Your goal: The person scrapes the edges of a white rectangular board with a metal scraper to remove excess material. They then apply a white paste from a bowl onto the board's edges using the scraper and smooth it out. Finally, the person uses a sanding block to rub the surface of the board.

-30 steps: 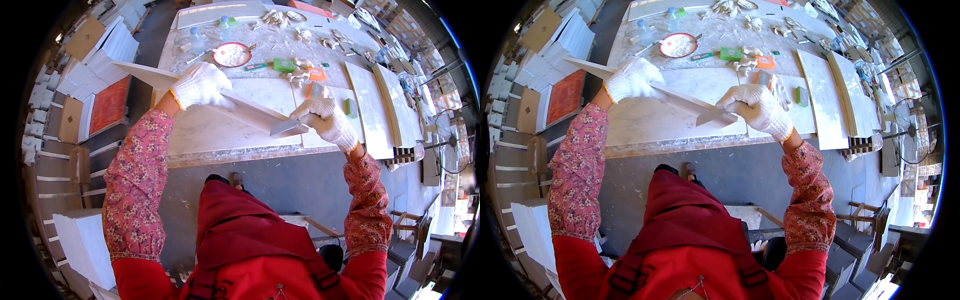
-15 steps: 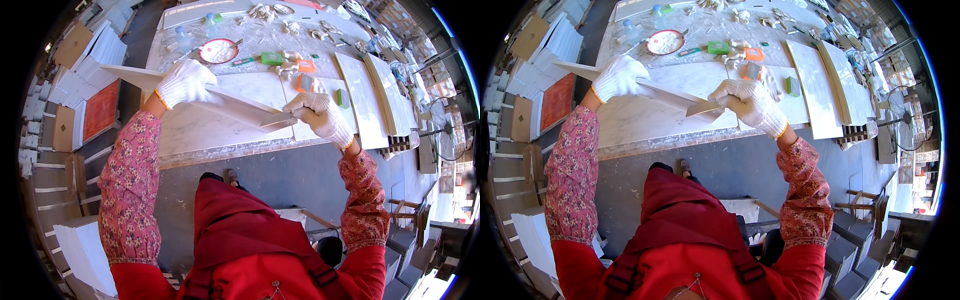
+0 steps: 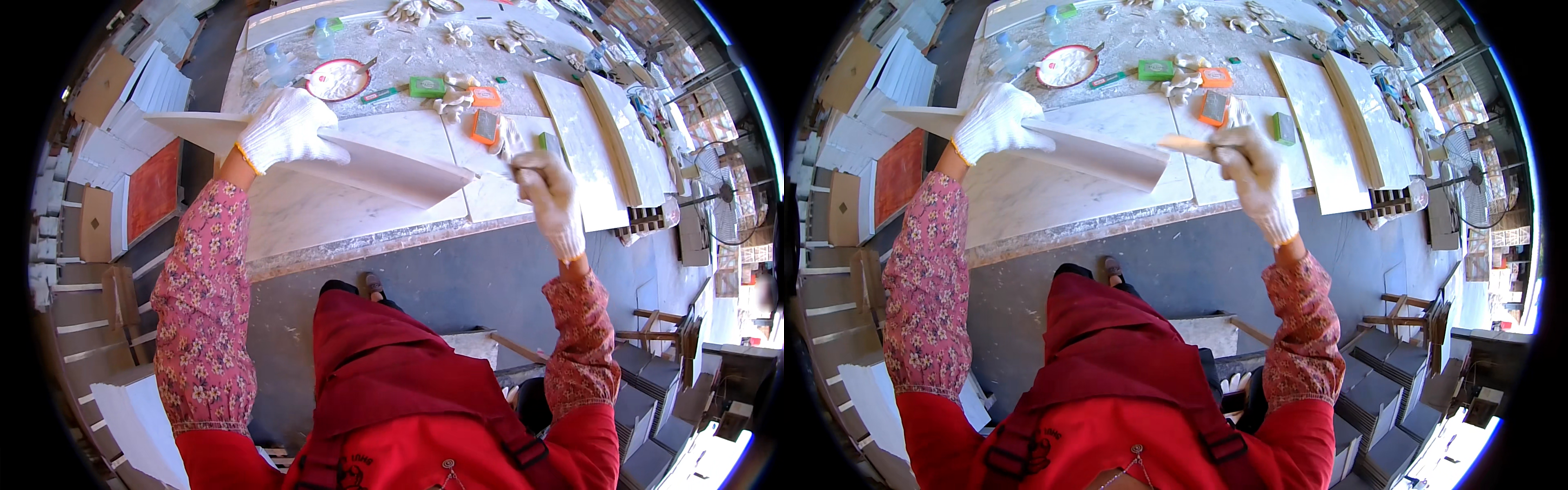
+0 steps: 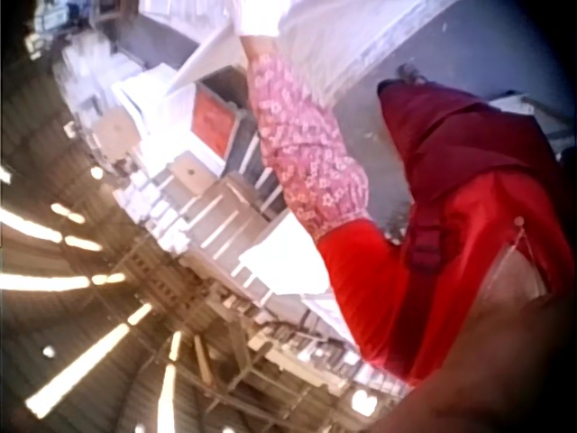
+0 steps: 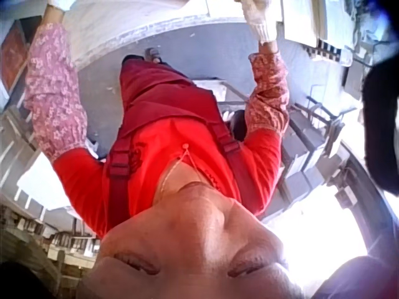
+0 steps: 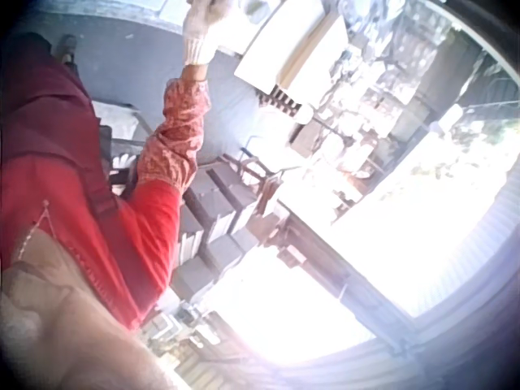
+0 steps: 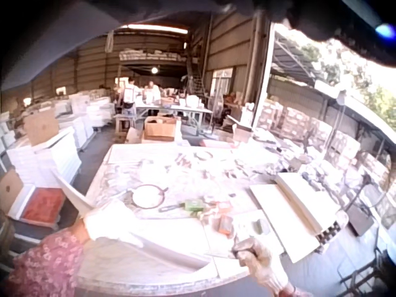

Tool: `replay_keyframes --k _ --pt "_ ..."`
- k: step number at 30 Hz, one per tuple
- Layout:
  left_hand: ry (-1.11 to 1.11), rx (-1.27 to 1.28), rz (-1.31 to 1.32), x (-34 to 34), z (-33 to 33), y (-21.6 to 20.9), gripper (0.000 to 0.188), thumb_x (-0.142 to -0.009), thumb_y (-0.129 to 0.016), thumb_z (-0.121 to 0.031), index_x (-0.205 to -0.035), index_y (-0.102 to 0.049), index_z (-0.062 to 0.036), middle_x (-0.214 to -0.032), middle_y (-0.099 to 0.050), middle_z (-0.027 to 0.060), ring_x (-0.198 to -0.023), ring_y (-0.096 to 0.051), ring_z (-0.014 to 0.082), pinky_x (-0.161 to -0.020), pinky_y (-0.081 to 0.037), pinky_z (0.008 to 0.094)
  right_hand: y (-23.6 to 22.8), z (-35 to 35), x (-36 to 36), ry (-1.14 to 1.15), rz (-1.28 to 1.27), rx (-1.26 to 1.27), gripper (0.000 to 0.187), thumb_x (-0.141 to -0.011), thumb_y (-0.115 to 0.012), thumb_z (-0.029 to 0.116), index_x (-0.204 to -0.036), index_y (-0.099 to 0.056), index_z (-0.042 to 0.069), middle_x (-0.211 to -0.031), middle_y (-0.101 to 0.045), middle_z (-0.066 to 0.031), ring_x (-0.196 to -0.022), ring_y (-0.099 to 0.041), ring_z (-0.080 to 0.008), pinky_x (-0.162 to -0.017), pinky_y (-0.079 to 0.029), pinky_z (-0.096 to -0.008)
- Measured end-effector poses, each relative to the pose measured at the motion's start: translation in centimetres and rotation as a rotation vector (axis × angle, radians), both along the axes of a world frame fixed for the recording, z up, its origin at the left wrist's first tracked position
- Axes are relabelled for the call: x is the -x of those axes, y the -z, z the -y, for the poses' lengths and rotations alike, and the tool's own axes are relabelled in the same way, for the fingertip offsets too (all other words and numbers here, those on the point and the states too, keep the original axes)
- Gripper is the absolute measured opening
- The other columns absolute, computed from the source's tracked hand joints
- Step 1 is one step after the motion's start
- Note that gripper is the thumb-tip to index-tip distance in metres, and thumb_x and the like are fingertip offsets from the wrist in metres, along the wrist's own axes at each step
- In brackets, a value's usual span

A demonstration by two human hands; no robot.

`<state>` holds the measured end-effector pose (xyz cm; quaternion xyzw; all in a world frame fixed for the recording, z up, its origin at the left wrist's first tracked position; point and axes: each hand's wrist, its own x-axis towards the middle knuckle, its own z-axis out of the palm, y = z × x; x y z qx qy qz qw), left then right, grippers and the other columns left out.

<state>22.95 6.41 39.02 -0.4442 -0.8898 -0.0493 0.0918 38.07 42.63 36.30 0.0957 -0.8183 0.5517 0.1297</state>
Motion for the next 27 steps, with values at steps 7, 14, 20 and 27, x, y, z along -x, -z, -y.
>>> replay_keyframes --k 7,14,20,27 --pt "0.029 -0.054 -0.031 0.3 0.3 0.9 0.046 -0.066 -0.081 -0.05 -0.066 -0.068 -0.0055 -0.064 -0.062 0.0138 -0.062 -0.062 0.0338 -0.059 -0.047 0.0428 -2.0 5.7 4.9 -0.269 -0.106 -0.273 0.011 -0.091 -0.063 0.004 -0.099 -0.071 0.002 -0.087 -0.069 -0.008 -0.071 -0.063 -0.0154 -0.065 -0.051 -0.0287" --pt "-0.001 -0.03 -0.001 0.1 0.3 0.9 0.044 -0.067 -0.081 -0.05 -0.072 -0.072 -0.0073 -0.067 -0.064 0.0127 -0.065 -0.064 0.0325 -0.061 -0.048 0.0415 -2.0 5.5 4.9 -0.3 -0.172 -0.346 0.01 -0.09 -0.062 0.003 -0.095 -0.071 0.005 -0.083 -0.069 -0.0098 -0.072 -0.067 -0.0196 -0.067 -0.052 -0.0312" --pt "-0.01 -0.022 0.011 -0.5 0.3 0.4 0.045 -0.066 -0.081 -0.051 -0.072 -0.072 -0.0076 -0.067 -0.065 0.0122 -0.065 -0.064 0.0326 -0.061 -0.049 0.0417 -1.6 3.2 3.6 -0.313 -0.161 -0.383 0.012 -0.089 -0.063 -0.001 -0.097 -0.07 0.004 -0.081 -0.067 -0.009 -0.071 -0.064 -0.0172 -0.066 -0.05 -0.0283" --pt "-0.027 -0.012 -0.036 -0.4 0.6 0.7 0.042 -0.069 -0.076 -0.055 -0.072 -0.073 -0.0138 -0.067 -0.066 0.0118 -0.066 -0.065 0.0329 -0.062 -0.05 0.0434 -2.3 5.8 6.3 -0.39 -0.118 -0.286 0.012 -0.091 -0.061 0.0 -0.099 -0.069 0.004 -0.089 -0.067 -0.0098 -0.074 -0.063 -0.0173 -0.066 -0.049 -0.0292"
